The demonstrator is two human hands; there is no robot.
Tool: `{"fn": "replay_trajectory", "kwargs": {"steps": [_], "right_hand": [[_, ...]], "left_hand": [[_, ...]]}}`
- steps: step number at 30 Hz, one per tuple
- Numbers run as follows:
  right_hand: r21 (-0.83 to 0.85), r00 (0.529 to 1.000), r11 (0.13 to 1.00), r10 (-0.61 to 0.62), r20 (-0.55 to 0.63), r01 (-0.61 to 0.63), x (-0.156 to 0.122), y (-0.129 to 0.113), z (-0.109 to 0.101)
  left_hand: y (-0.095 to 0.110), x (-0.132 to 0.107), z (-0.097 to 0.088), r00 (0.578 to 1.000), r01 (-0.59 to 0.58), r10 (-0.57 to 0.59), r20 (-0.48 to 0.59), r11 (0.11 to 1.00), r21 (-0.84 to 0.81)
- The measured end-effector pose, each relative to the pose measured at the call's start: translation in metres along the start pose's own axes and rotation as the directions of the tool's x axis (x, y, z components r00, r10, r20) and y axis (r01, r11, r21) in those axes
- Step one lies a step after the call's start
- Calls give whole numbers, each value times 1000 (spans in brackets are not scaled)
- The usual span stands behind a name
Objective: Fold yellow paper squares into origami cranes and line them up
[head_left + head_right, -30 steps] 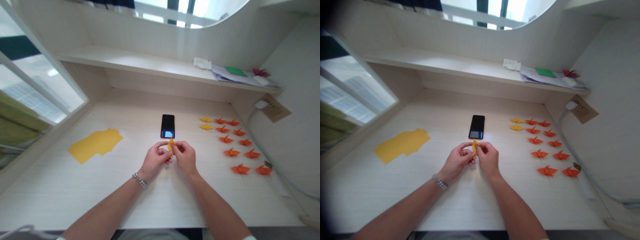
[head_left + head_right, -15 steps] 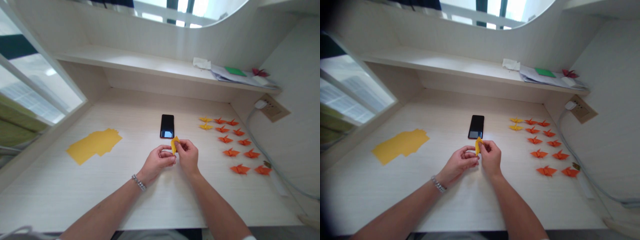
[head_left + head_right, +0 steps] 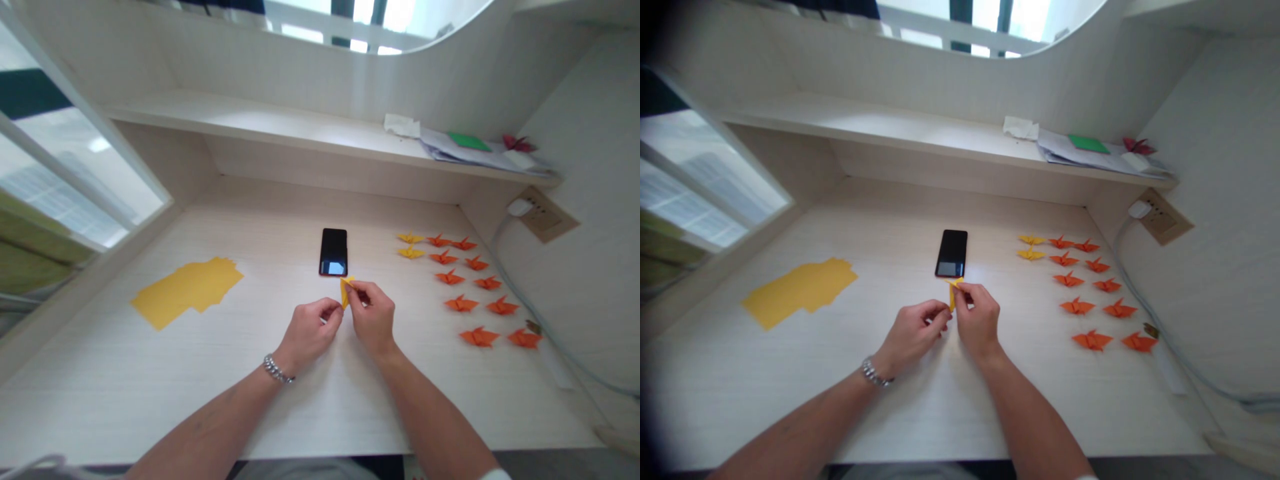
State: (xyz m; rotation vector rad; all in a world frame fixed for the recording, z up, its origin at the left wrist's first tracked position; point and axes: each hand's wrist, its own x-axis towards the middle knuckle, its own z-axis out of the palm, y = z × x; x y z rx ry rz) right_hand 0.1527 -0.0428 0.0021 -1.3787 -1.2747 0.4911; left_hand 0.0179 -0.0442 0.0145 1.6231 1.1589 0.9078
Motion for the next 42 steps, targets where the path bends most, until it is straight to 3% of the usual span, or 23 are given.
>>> {"fn": "replay_trajectory", "kwargs": {"steps": [5,9,12,15,18,21,26,42], "right_hand": [[-77,994,992,-99,53,103,-2,-2,0],[-73,989,988,-134,63,138,-3,-4,1],[-23,998,998,-56,-36,55,0,-5,1],[69,993,995,80,-88,-74,4,-3,-1],[164,983,974,169,-70,-155,7,0,-1],[235,977,951,213,-26,-201,7,1,1],[259,978,945,208,-8,-199,5,-2,2],[246,981,951,195,-12,-186,4,0,3]], "left_hand": [[4,0,-2,985,-148,167,-36,941,305],[1,-2,-2,985,-155,172,10,858,489],[-4,-1,-1,994,-99,76,77,926,365],[-8,4,-1,980,132,-130,152,991,-4],[-8,9,-1,928,354,-270,256,854,-382],[-6,10,-1,912,399,-261,316,743,-537],[-5,8,3,912,404,-262,317,713,-573],[-3,7,5,944,328,-250,217,789,-520]]}}
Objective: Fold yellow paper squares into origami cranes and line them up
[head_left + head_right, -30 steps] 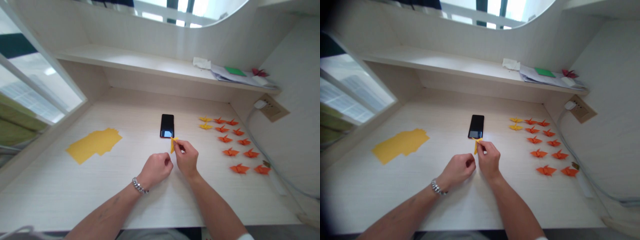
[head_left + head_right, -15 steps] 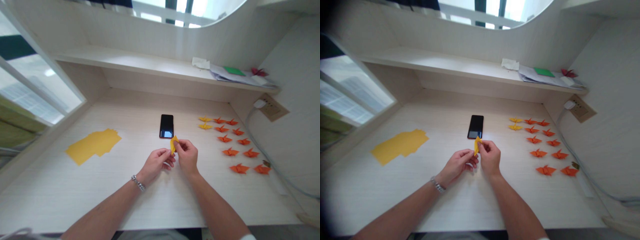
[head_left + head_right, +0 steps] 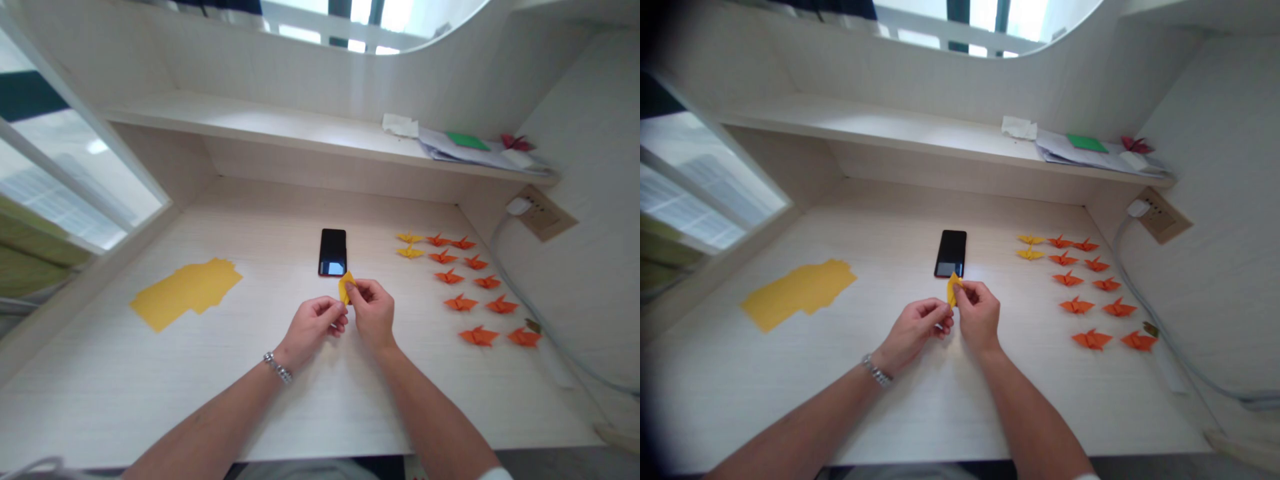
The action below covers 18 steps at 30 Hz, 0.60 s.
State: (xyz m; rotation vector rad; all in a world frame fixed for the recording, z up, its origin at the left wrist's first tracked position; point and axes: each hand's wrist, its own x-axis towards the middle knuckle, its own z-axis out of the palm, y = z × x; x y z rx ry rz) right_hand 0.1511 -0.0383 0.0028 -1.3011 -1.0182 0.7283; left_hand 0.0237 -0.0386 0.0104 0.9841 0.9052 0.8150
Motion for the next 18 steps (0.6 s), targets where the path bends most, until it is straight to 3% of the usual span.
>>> {"fn": "replay_trajectory", "kwargs": {"steps": [10,18], "right_hand": [[25,1000,1000,17,-13,-17,3,0,-1],[28,999,999,18,43,-19,2,0,-1]], "left_hand": [[-1,-1,-4,994,62,-54,94,995,-85],[1,0,-3,997,61,-59,46,998,-34]]}}
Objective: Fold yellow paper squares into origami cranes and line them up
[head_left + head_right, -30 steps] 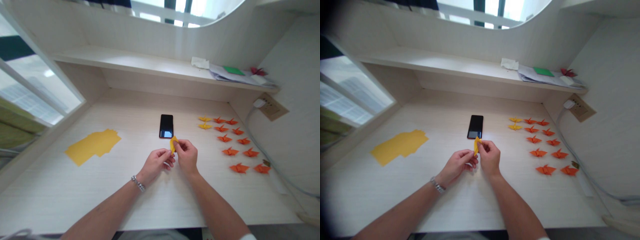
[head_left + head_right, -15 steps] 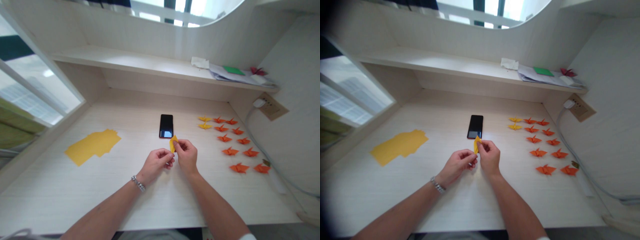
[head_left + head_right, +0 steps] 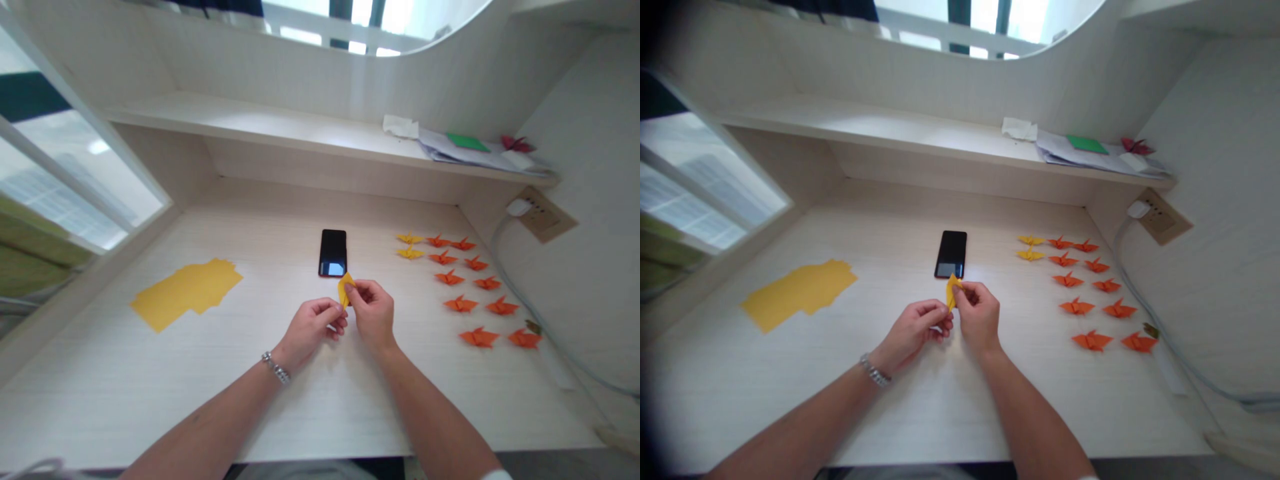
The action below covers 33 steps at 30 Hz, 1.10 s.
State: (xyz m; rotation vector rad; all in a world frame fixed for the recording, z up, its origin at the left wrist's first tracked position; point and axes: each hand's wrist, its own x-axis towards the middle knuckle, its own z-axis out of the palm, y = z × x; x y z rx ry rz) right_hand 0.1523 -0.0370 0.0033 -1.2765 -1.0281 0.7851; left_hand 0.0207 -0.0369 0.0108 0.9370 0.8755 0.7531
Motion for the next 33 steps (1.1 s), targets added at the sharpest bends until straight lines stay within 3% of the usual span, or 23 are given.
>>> {"fn": "replay_trajectory", "kwargs": {"steps": [4,11,21,28,33], "right_hand": [[67,995,995,71,72,-76,3,1,0],[112,994,988,105,43,-109,5,1,-1],[103,993,989,103,60,-109,1,0,2],[208,973,954,188,136,-214,1,0,2],[222,962,940,227,154,-258,0,2,3]], "left_hand": [[-1,0,0,1000,-20,20,-5,1000,17],[-2,0,-3,998,23,-21,56,999,-37],[0,3,-4,1000,6,-6,-4,999,48],[3,5,-9,997,-60,64,-44,995,81],[4,6,-9,996,-38,47,-75,993,107]]}}
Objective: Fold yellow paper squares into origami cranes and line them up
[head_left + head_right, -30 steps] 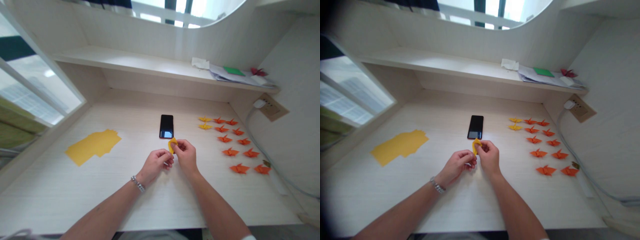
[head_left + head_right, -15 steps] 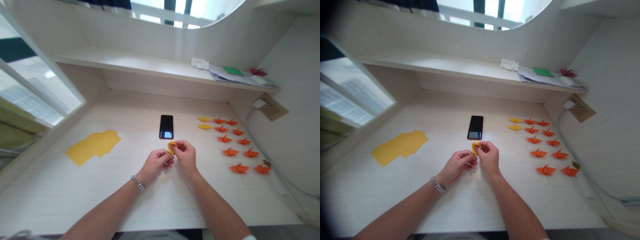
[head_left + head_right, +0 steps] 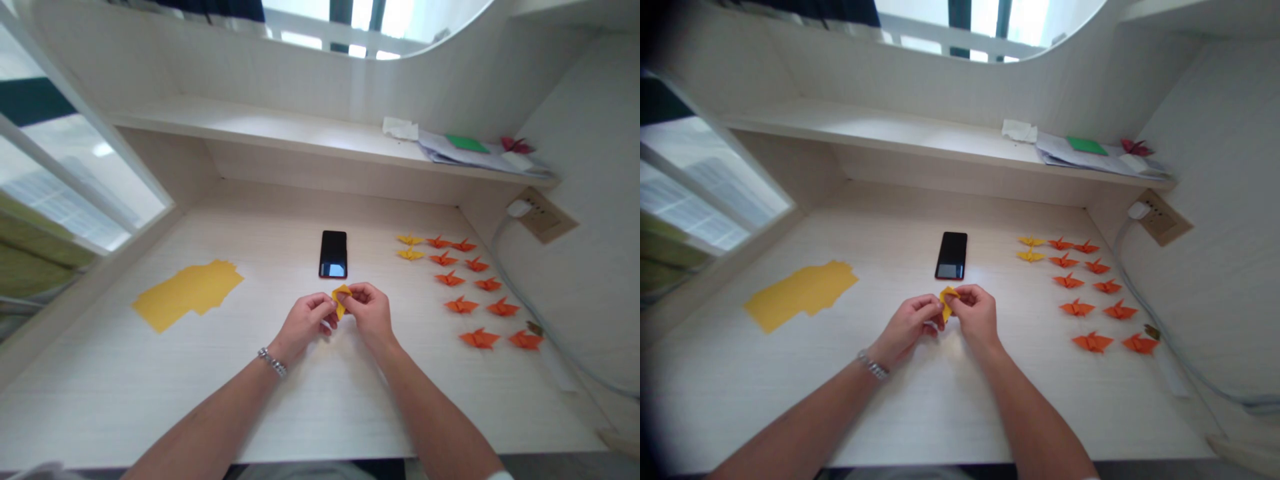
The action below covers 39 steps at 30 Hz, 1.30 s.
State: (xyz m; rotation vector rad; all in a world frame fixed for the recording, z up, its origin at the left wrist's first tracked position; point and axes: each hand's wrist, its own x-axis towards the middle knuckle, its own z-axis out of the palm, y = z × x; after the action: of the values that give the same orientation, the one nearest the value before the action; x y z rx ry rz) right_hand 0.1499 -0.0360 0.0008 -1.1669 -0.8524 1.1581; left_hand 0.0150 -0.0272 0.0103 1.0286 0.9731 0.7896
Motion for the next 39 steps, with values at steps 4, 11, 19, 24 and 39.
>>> {"fn": "replay_trajectory", "kwargs": {"steps": [4,11,19,24,39], "right_hand": [[-14,999,999,41,34,-40,1,3,-1],[-30,993,997,75,91,-72,1,3,-3],[22,980,990,134,150,-138,1,-2,-6],[47,952,975,199,232,-215,3,-11,-12],[-13,960,981,191,207,-192,3,-9,-14]], "left_hand": [[1,0,-2,999,-41,41,-23,999,-10],[4,3,-6,994,-88,86,-65,996,-27],[2,3,-10,981,-174,172,-86,984,-20],[1,5,-13,982,-148,136,-131,985,-84],[1,2,-10,985,-134,129,-116,990,-36]]}}
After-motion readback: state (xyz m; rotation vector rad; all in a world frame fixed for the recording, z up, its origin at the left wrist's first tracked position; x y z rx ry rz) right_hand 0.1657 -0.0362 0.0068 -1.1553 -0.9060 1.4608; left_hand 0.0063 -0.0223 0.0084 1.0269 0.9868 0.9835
